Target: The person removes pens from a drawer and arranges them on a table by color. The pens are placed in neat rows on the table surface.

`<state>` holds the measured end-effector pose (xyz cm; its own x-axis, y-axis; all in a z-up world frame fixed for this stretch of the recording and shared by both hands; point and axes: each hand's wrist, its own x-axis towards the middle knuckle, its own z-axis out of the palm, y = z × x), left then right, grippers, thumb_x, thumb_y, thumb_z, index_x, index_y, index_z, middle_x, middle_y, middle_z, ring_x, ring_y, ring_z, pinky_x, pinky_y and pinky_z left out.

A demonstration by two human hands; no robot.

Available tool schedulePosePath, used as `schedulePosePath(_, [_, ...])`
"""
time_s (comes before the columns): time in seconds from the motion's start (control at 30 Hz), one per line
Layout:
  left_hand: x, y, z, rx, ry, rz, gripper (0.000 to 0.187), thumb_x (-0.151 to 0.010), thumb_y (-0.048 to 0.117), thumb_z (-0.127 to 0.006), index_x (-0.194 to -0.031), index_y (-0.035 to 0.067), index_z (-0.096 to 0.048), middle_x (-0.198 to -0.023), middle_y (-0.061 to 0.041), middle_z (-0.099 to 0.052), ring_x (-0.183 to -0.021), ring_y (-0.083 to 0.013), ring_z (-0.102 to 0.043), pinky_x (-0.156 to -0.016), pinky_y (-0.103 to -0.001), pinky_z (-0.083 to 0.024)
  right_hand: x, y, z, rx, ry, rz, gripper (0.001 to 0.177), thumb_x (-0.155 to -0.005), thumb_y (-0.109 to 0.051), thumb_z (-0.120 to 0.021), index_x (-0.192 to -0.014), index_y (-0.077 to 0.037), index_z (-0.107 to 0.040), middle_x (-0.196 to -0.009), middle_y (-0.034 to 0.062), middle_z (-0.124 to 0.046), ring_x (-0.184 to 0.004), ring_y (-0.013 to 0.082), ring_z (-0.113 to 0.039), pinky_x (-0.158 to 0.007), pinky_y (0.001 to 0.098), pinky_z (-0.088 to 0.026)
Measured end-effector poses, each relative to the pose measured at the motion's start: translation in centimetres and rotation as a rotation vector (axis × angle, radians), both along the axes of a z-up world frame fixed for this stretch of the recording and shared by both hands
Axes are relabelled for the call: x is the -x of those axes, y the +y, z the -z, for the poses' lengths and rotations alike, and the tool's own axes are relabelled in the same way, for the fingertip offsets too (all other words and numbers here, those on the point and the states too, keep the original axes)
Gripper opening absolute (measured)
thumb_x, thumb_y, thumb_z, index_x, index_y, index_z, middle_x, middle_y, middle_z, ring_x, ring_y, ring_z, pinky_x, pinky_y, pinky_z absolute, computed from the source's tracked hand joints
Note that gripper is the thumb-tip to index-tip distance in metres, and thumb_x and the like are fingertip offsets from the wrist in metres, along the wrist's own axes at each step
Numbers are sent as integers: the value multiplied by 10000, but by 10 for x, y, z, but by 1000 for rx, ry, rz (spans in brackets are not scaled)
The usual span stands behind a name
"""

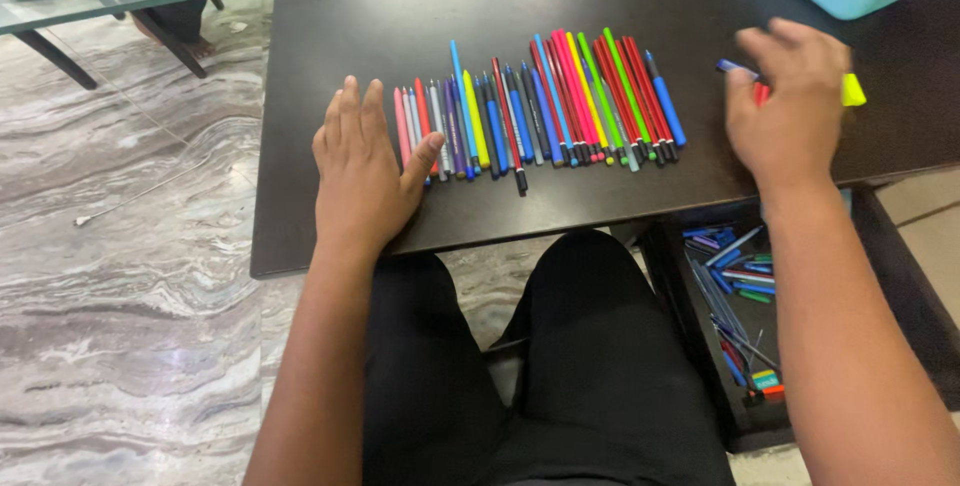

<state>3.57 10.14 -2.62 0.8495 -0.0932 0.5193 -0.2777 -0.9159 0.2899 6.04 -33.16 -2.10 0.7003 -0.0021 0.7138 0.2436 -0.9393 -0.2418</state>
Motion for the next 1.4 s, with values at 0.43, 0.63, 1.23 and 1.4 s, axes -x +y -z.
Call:
schedulePosePath(0.43, [-1,3,2,-18,60,80,798,-1049,603,-547,-1538,-15,-422,-1604,-341,-323,-1518,-451,-256,-1198,-557,-215,14,16,-7,134,172,-36,560,-1130,-193,-530,-1611,75,-431,-1697,262,-361,-1585,519,-107,-1290,622,-129])
schedulePosePath(0.63, [4,5,2,-55,62,63,815,-1112,580,-539,-1599,-48,-359,-1661,-337,-258,-1559,-458,-203,-1225,-588,-192,90,37,24,83,235,85,594,-1145,-249,-477,-1623,78,-346,-1734,243,-240,-1616,467,-93,-1322,579,-133])
schedulePosePath(1.23, [109,-175,15,386,40,888,644,-947,330,-755,-1448,20,-493,-1635,-234,-388,-1565,-415,-359,-1286,-519,-286,196,-85,142,-173,719,219,225,-879,-219,-766,-1036,-58,-770,-1002,145,-766,-904,314,-741,-821,407,-581])
schedulePosePath(1.4, [111,-261,91,976,659,1040,676,-1040,377,-594,-1548,-19,-389,-1657,-224,-399,-1568,-367,-378,-1298,-462,-271,189,-84,163,-177,870,150,256,-785,-226,-819,-979,-67,-770,-940,129,-770,-866,301,-743,-771,404,-574])
